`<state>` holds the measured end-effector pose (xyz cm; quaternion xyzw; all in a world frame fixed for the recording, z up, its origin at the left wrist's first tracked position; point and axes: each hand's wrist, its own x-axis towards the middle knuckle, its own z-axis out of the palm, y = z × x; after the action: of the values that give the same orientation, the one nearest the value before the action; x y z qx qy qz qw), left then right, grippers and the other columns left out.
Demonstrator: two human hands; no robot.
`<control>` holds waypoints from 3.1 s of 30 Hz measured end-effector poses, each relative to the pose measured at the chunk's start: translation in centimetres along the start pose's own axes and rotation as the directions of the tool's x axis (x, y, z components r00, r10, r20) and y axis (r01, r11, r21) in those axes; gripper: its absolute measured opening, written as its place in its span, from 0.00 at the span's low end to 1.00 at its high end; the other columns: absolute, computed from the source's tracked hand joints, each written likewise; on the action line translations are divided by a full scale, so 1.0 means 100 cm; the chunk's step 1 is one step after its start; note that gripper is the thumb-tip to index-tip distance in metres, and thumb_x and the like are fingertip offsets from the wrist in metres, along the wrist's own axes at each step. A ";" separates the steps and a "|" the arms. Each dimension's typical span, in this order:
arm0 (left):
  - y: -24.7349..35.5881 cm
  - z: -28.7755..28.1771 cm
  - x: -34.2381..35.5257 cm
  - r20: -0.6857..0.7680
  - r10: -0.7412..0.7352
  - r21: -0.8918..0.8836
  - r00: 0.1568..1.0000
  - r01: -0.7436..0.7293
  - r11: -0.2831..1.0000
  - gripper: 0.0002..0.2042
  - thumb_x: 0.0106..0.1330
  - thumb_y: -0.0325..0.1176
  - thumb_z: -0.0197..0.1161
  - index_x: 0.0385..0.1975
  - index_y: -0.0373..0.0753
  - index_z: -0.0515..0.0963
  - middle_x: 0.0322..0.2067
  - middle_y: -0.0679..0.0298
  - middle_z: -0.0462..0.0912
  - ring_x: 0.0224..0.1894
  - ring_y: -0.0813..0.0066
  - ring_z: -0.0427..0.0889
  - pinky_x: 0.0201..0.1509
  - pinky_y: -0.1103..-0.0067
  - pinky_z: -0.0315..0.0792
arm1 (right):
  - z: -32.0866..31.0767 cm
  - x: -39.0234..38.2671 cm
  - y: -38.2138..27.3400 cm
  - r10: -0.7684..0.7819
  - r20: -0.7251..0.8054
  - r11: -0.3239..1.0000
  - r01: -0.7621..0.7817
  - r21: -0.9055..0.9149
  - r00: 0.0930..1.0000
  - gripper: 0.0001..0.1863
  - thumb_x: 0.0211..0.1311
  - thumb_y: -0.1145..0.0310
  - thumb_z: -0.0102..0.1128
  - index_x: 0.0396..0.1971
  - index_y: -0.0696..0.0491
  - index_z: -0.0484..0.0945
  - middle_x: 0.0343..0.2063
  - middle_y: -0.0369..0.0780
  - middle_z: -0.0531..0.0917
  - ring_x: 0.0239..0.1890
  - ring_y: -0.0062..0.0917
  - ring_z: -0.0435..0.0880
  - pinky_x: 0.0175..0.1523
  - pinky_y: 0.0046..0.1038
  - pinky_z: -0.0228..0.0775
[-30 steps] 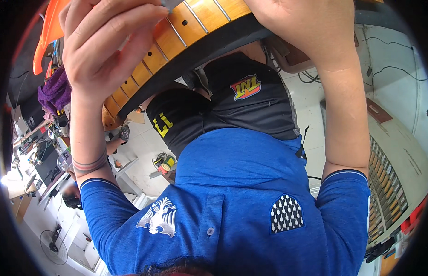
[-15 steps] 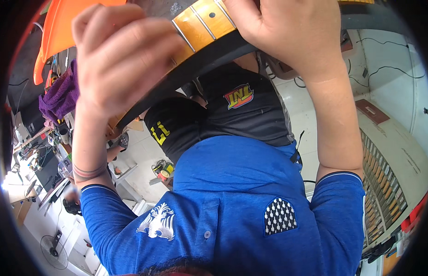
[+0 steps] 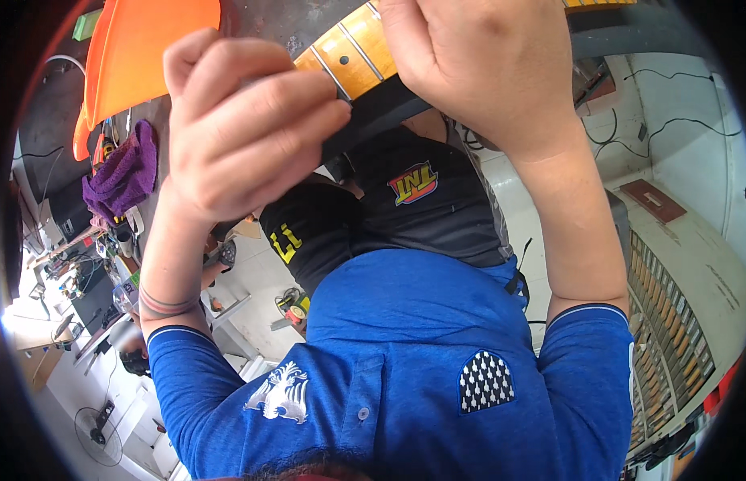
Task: The person rubs a small black sanding block along the side of a wooden guitar neck, wipes the surface with a purple cloth, and continues sanding different sections of the neck.
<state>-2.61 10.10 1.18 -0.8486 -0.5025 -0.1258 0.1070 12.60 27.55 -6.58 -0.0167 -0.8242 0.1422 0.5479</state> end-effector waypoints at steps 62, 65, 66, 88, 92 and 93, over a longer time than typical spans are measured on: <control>-0.035 0.013 0.012 -0.173 -0.054 0.172 0.983 0.084 0.982 0.12 0.48 0.30 0.75 0.35 0.45 0.90 0.38 0.71 0.88 0.43 0.66 0.79 0.53 0.67 0.62 | -0.045 -0.005 0.041 0.496 0.018 0.868 -0.496 0.007 0.868 0.05 0.79 0.75 0.55 0.39 0.57 0.76 0.27 0.32 0.74 0.30 0.14 0.72 0.36 0.21 0.65; -0.031 0.022 0.021 -0.242 -0.042 0.077 0.969 0.062 0.995 0.12 0.47 0.30 0.75 0.35 0.44 0.90 0.37 0.70 0.88 0.42 0.66 0.77 0.52 0.66 0.61 | -0.049 -0.004 0.042 0.507 0.040 0.862 -0.507 -0.032 0.861 0.05 0.79 0.75 0.55 0.39 0.58 0.76 0.27 0.33 0.74 0.30 0.15 0.73 0.37 0.22 0.66; -0.026 0.021 0.024 -0.247 -0.051 0.050 0.968 0.066 0.997 0.12 0.47 0.30 0.75 0.35 0.44 0.90 0.37 0.70 0.88 0.42 0.66 0.77 0.52 0.66 0.60 | -0.049 -0.003 0.041 0.518 0.049 0.855 -0.518 -0.031 0.854 0.05 0.78 0.75 0.55 0.39 0.58 0.75 0.27 0.33 0.74 0.30 0.15 0.73 0.37 0.22 0.66; -0.002 0.009 0.032 -0.019 -0.060 0.068 0.998 0.061 0.996 0.17 0.45 0.31 0.72 0.38 0.48 0.92 0.42 0.74 0.91 0.44 0.66 0.81 0.53 0.69 0.64 | -0.047 -0.007 0.047 0.458 0.030 0.887 -0.459 0.054 0.888 0.04 0.75 0.75 0.58 0.38 0.59 0.76 0.28 0.36 0.76 0.30 0.17 0.74 0.37 0.24 0.69; -0.016 0.008 0.032 -0.021 -0.057 0.131 0.998 0.059 0.990 0.16 0.46 0.33 0.73 0.37 0.47 0.92 0.43 0.74 0.91 0.44 0.66 0.81 0.53 0.69 0.64 | -0.050 -0.009 0.053 0.462 0.043 0.881 -0.464 0.090 0.886 0.04 0.74 0.76 0.58 0.37 0.59 0.75 0.29 0.36 0.76 0.30 0.17 0.75 0.37 0.24 0.69; -0.020 0.012 0.031 -0.058 -0.039 0.126 0.998 0.046 0.991 0.16 0.45 0.34 0.74 0.38 0.47 0.91 0.42 0.74 0.90 0.44 0.66 0.81 0.52 0.68 0.64 | -0.049 -0.008 0.053 0.485 0.062 0.864 -0.489 0.123 0.872 0.04 0.74 0.76 0.58 0.37 0.59 0.75 0.29 0.36 0.76 0.30 0.18 0.75 0.37 0.24 0.69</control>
<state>-2.84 13.95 1.12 -0.8255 -0.5242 -0.1195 0.1719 16.74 33.53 -6.88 -0.1848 -0.7896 0.3314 0.4821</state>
